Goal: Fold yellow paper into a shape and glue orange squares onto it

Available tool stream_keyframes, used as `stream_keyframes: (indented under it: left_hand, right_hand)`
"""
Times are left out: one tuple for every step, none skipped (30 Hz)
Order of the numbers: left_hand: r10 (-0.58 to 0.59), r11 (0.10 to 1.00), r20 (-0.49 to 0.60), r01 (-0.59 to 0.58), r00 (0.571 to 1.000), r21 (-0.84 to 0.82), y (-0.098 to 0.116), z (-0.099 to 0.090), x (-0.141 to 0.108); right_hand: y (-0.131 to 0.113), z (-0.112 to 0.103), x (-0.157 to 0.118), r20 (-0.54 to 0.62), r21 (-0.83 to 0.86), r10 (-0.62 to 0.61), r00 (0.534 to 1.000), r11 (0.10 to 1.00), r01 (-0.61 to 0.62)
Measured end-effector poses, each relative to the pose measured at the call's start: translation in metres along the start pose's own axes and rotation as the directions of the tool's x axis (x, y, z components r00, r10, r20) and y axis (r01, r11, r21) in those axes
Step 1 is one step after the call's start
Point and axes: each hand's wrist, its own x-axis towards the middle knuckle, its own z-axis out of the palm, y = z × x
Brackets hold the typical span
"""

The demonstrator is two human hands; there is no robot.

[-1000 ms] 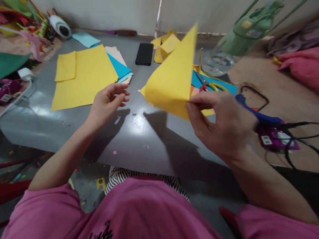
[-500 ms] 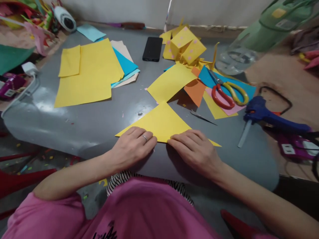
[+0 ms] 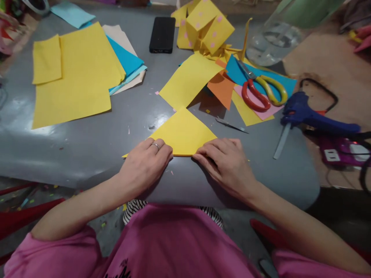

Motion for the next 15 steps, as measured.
stream_keyframes:
  left_hand:
    - [0.002, 1.000, 0.006, -0.002, 1.000, -0.007, -0.0003, 0.0000, -0.0001]
    - [0.005, 1.000, 0.012, -0.005, 1.000, -0.015, -0.0006, 0.0001, -0.0004]
    - [0.009, 1.000, 0.013, -0.009, 1.000, -0.022, -0.0006, 0.0002, -0.0008]
    - [0.013, 1.000, 0.013, -0.013, 1.000, -0.026, -0.0006, 0.0003, -0.0013]
    - [0.015, 1.000, 0.010, -0.015, 1.000, -0.025, -0.0005, 0.0004, -0.0017]
    - [0.015, 1.000, 0.007, -0.015, 1.000, -0.017, -0.0004, 0.0004, -0.0019]
    - [0.015, 1.000, 0.005, -0.015, 1.000, -0.005, -0.0001, 0.0003, -0.0019]
    - [0.015, 1.000, 0.002, -0.015, 1.000, 0.007, 0.0001, 0.0000, -0.0017]
    - [0.014, 1.000, -0.002, -0.014, 1.000, 0.017, 0.0003, -0.0005, -0.0013]
    - [0.014, 1.000, -0.006, -0.013, 1.000, 0.024, 0.0004, -0.0011, -0.0007]
    - [0.012, 1.000, -0.010, -0.012, 1.000, 0.027, 0.0003, -0.0018, 0.0000]
    - [0.011, 1.000, -0.012, -0.010, 1.000, 0.027, 0.0001, -0.0025, 0.0006]
    - [0.007, 1.000, -0.011, -0.007, 1.000, 0.024, -0.0002, -0.0031, 0.0012]
    - [0.001, 1.000, -0.006, 0.000, 1.000, 0.016, -0.0008, -0.0037, 0.0015]
    - [-0.009, 1.000, 0.006, 0.009, 1.000, 0.003, -0.0014, -0.0040, 0.0017]
  right_hand:
    - [0.0002, 0.0002, -0.0007, -0.007, -0.003, -0.004, 1.000, 1.000, 0.004]
    - [0.0003, 0.0006, -0.0014, -0.016, -0.012, -0.015, 1.000, 1.000, 0.015]
    - [0.0003, 0.0011, -0.0022, -0.024, -0.023, -0.027, 0.999, 0.999, 0.027]
    - [0.0002, 0.0015, -0.0030, -0.029, -0.032, -0.036, 0.999, 0.999, 0.035]
    - [0.0000, 0.0019, -0.0036, -0.027, -0.035, -0.038, 0.999, 0.999, 0.038]
    - [-0.0002, 0.0021, -0.0042, -0.023, -0.034, -0.037, 0.999, 0.999, 0.036]
    - [-0.0005, 0.0022, -0.0046, -0.017, -0.030, -0.035, 0.999, 0.999, 0.034]
    - [-0.0008, 0.0022, -0.0049, -0.014, -0.028, -0.033, 0.999, 0.999, 0.033]
    - [-0.0010, 0.0020, -0.0050, -0.013, -0.030, -0.033, 0.999, 0.999, 0.032]
    - [-0.0012, 0.0018, -0.0050, -0.013, -0.035, -0.033, 0.999, 0.999, 0.033]
    - [-0.0014, 0.0015, -0.0049, -0.017, -0.039, -0.036, 0.999, 0.999, 0.035]
    - [-0.0014, 0.0012, -0.0046, -0.022, -0.042, -0.040, 0.999, 0.998, 0.039]
    - [-0.0012, 0.0008, -0.0043, -0.025, -0.042, -0.041, 0.999, 0.998, 0.040]
    - [-0.0010, 0.0005, -0.0040, -0.024, -0.036, -0.039, 0.999, 0.999, 0.038]
    - [-0.0006, 0.0002, -0.0036, -0.015, -0.026, -0.033, 0.999, 0.999, 0.032]
